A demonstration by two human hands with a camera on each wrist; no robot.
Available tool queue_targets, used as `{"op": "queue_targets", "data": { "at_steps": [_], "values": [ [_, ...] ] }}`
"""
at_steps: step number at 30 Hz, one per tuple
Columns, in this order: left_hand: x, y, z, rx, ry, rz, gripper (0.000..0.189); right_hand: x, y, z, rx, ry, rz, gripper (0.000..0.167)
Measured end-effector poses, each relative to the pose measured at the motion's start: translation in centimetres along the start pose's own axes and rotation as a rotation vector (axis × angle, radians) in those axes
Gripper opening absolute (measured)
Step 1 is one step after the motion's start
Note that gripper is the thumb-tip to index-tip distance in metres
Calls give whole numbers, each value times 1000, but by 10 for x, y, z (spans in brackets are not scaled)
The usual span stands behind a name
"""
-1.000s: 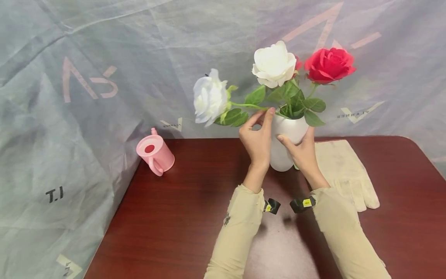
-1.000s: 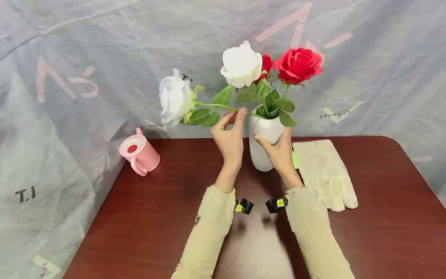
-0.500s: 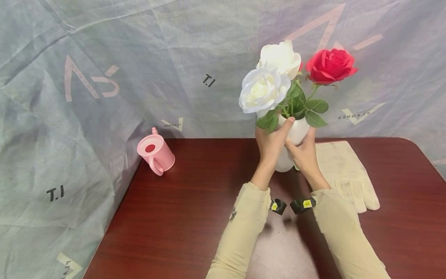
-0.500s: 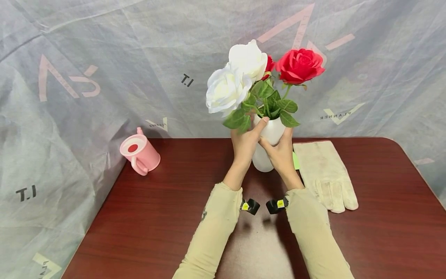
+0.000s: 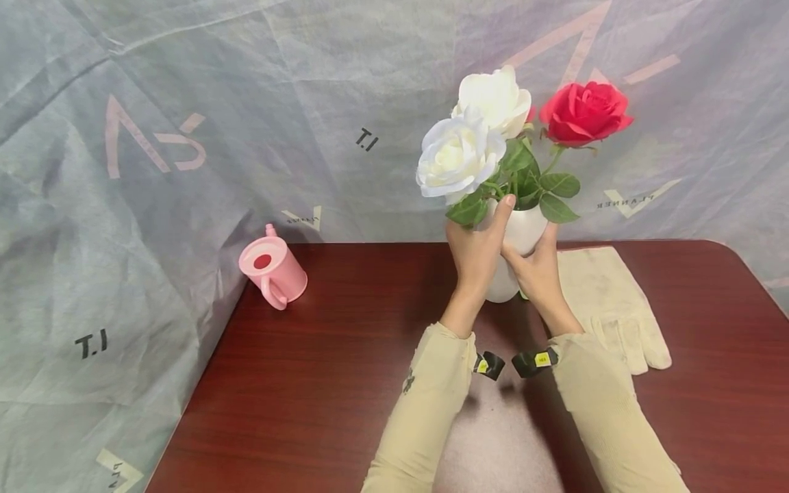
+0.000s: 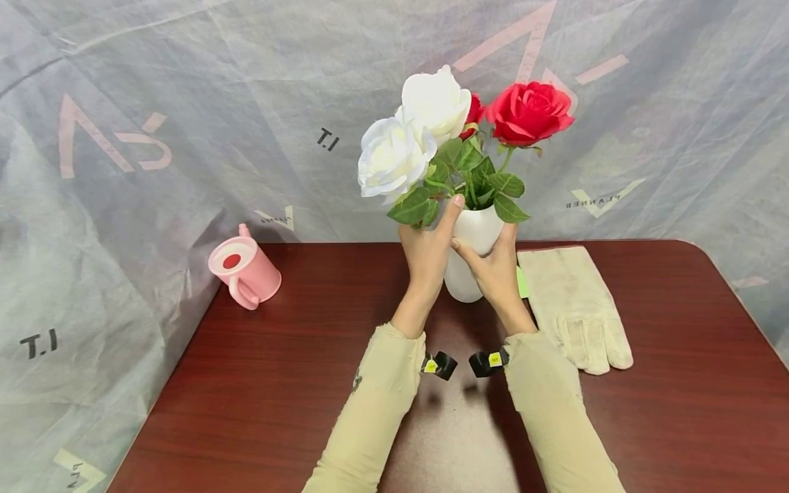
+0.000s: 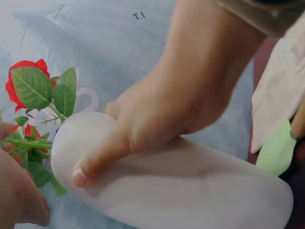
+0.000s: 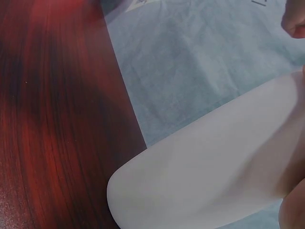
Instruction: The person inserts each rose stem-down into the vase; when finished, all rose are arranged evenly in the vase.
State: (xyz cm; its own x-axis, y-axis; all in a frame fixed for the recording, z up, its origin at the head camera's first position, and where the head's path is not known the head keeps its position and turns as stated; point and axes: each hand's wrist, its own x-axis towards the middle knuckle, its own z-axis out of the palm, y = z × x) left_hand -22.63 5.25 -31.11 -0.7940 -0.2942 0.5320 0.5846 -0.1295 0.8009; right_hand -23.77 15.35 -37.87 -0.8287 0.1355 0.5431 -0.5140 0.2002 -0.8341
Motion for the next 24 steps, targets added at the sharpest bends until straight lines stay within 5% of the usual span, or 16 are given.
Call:
{"op": "queue_targets", "data": {
  "at_steps": [4,12,16,21,24],
  "values": [
    [1,7,4,-36,22,30,24,0,0,-1,3,0,0,85],
    [7,-34,3,391,-19,89,30,1,0,0,-4,-1,-17,86],
    [12,-31,2,529,-78,125,21,2,0,0,18,-3,-23,84],
    [12,-30,0,542,-99,79,24,1,0,0,32,-4,-15,84],
    [6,-29,-3,513,-90,62,44,0,0,-1,9,4,-14,82]
  ]
}}
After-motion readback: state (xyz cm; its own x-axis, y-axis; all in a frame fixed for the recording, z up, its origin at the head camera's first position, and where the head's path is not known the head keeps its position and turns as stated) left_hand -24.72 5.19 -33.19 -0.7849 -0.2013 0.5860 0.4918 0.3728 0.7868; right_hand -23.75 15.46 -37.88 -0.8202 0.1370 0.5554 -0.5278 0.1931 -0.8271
